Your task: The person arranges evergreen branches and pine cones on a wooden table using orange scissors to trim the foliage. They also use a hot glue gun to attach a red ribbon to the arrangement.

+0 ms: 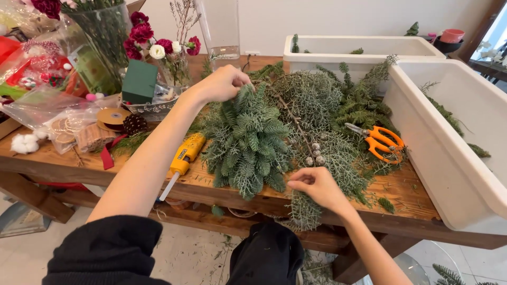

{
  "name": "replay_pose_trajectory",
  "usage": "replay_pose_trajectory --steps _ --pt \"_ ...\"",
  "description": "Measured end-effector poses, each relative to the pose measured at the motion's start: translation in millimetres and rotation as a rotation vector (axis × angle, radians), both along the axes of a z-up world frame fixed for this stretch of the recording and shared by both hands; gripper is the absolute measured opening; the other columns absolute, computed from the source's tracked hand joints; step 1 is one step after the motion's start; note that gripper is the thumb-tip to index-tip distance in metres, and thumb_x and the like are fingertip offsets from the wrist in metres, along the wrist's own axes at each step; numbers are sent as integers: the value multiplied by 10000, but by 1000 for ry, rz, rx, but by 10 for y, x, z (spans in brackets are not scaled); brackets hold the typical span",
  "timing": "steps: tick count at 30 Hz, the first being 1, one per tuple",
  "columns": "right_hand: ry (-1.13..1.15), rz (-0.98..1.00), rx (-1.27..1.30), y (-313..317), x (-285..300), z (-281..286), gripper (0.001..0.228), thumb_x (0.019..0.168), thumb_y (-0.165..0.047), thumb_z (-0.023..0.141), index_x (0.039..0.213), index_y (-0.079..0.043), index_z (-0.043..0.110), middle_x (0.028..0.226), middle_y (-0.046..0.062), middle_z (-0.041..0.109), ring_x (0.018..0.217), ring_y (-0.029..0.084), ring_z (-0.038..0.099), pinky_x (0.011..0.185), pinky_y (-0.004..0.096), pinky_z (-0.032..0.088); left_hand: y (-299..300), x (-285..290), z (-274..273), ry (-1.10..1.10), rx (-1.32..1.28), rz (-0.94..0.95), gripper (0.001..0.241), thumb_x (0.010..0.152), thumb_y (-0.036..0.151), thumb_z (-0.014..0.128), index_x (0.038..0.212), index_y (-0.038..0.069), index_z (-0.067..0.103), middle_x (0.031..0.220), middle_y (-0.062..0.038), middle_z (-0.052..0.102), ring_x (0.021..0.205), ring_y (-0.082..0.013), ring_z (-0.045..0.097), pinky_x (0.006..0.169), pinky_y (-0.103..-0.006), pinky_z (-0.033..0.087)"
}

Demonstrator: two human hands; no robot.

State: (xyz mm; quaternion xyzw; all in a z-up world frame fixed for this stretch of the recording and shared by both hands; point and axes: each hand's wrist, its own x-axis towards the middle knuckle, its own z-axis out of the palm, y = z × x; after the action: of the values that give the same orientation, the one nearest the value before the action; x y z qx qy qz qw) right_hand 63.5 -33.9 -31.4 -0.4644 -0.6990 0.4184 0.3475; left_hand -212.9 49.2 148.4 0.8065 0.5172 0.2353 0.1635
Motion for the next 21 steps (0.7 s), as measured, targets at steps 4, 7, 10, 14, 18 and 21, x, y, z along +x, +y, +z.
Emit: replay_pose_trajectory --steps 4,7,10,14,18,21 --pt "105 -60 -21 13 280 -86 213 804 -67 813 1013 -28 793 839 98 799 744 114 665 741 281 565 -205 -73 -173 -26 388 86 381 884 -77 582 1181 113 725 1156 -159 689 1183 -376 610 1024 -528 457" --pt "293 -185 -36 -38 420 19 246 834 -100 801 1055 3 766 868 138 785 745 149 656 681 283 537 -1008 457 -386 -470 1075 181 161 1022 0 492 989 63 637 792 -59 555 733 -182 539 688 -289 462" --pt "450 -165 30 -43 423 90 218 818 -55 798 999 50 738 836 148 751 769 140 646 635 249 536 -1633 1089 -852 -820 585 68 116 972 132 533 949 106 643 792 -43 617 782 -185 609 742 -308 539" --pt "475 -174 -36 -124 392 161 193 870 -48 743 1040 44 736 888 177 765 745 158 658 673 288 556 -1652 1621 -1611 -840 -176 109 694 851 434 734 1343 -11 532 1327 -266 568 1303 -445 503 1067 -539 414" --pt "-57 -315 74 -118 574 651 310 969 -328 556 1016 -96 755 1122 52 772 963 165 695 888 306 564 -1524 1606 -1801 -1168 -488 197 232 906 284 690 1077 129 667 819 -47 779 850 -163 748 1064 -399 485" --pt "-393 -491 216 845 1307 310 445 952 -117 544 1395 -91 568 1331 135 636 1168 298 617 988 464 497 -1449 1474 -1775 -1108 -613 131 679 884 463 618 1409 55 482 828 -30 778 851 -148 753 1233 -513 146"
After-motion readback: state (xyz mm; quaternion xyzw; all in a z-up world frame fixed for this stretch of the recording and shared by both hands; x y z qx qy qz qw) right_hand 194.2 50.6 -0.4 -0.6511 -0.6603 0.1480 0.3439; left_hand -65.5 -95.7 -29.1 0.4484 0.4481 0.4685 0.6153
